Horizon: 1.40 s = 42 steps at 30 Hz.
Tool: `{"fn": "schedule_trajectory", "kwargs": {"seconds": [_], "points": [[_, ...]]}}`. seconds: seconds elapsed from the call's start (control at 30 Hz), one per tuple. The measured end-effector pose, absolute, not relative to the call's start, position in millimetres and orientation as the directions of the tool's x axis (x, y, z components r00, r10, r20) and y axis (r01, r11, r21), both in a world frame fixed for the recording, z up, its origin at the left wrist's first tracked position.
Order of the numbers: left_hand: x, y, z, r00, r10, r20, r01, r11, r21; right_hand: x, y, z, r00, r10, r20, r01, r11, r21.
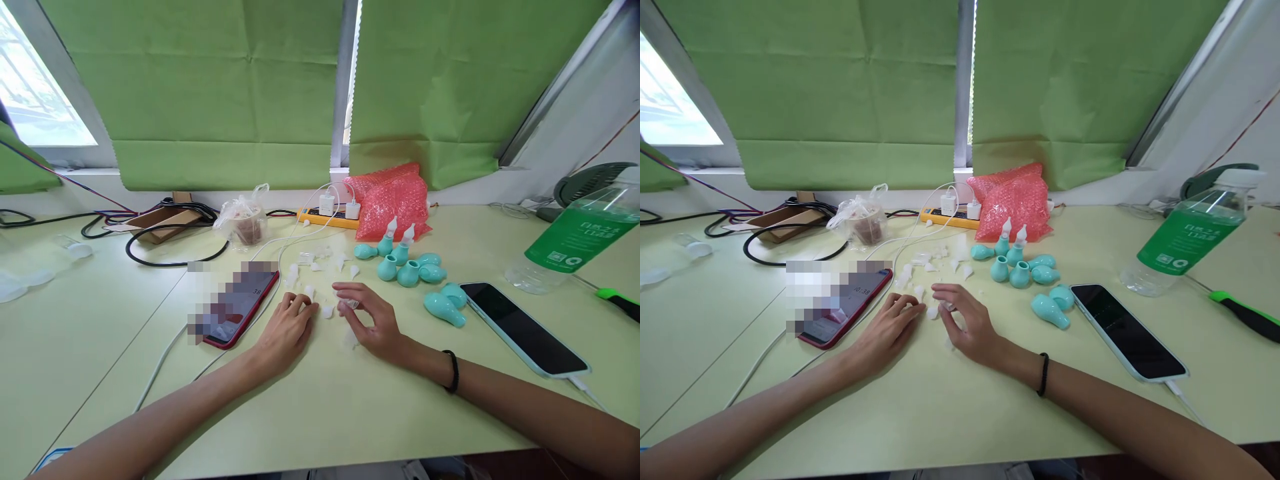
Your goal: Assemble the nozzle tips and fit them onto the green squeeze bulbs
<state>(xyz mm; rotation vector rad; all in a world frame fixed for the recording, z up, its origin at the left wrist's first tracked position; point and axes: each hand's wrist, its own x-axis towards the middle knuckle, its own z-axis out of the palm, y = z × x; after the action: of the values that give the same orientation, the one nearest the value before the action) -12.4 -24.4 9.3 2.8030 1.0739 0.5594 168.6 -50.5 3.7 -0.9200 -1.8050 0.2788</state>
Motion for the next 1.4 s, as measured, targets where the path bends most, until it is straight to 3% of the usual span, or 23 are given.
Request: {"fn": "schedule_trajectory", "kwargs": {"seconds": [0.13,0.2,0.27,0.37,0.5,0.73,0.9,1.0,1.2,1.4], "points": [[-14.8,-17.5,6.7,0.659,0.677,0.328,0.62,-0.736,0.274,159.0,-79.8,10.2,-0.343,0.685,0.642,0.411,0.724,-0.553],[-15.7,-15.7,5.4,0.62,0.706,0.344,0.613,-0.709,0.35,154.0,-87.8,11.7,-0.434,0.721,0.54,0.38,0.69,-0.616],[-15.8,-16.1,5.7,0.567,0.737,0.368,0.595,-0.676,0.436,150.6,-86.6,10.5,-0.471,0.797,0.379,0.354,0.564,-0.746],[-14.2,-20.2,9.6,0.485,0.773,0.408,0.539,-0.632,0.557,151.4,-71.1,5.5,-0.355,0.909,0.219,0.271,0.324,-0.906],[-10.5,-26.8,15.5,0.43,0.817,0.384,0.429,-0.559,0.709,159.8,-49.7,2.2,-0.184,0.965,0.185,0.084,0.203,-0.975],[-6.1,-30.8,17.9,0.34,0.912,0.231,0.295,-0.337,0.894,162.8,-46.5,-2.0,-0.242,0.95,0.198,-0.017,0.2,-0.98],[-4.7,-34.7,20.3,0.333,0.92,0.206,0.244,-0.295,0.924,161.3,-48.1,-1.8,-0.211,0.975,0.066,-0.029,0.061,-0.998],[-5.7,-35.5,18.9,0.342,0.905,0.254,0.239,-0.346,0.907,161.8,-46.9,0.5,-0.199,0.978,0.067,0.032,0.074,-0.997],[-8.9,-32.2,14.3,0.393,0.804,0.447,0.261,-0.564,0.783,161.7,-45.3,1.3,-0.182,0.983,0.019,0.042,0.027,-0.999],[-9.2,-32.8,14.1,0.442,0.773,0.455,0.363,-0.618,0.697,161.8,-46.0,1.3,-0.18,0.984,0.008,0.048,0.017,-0.999]]}}
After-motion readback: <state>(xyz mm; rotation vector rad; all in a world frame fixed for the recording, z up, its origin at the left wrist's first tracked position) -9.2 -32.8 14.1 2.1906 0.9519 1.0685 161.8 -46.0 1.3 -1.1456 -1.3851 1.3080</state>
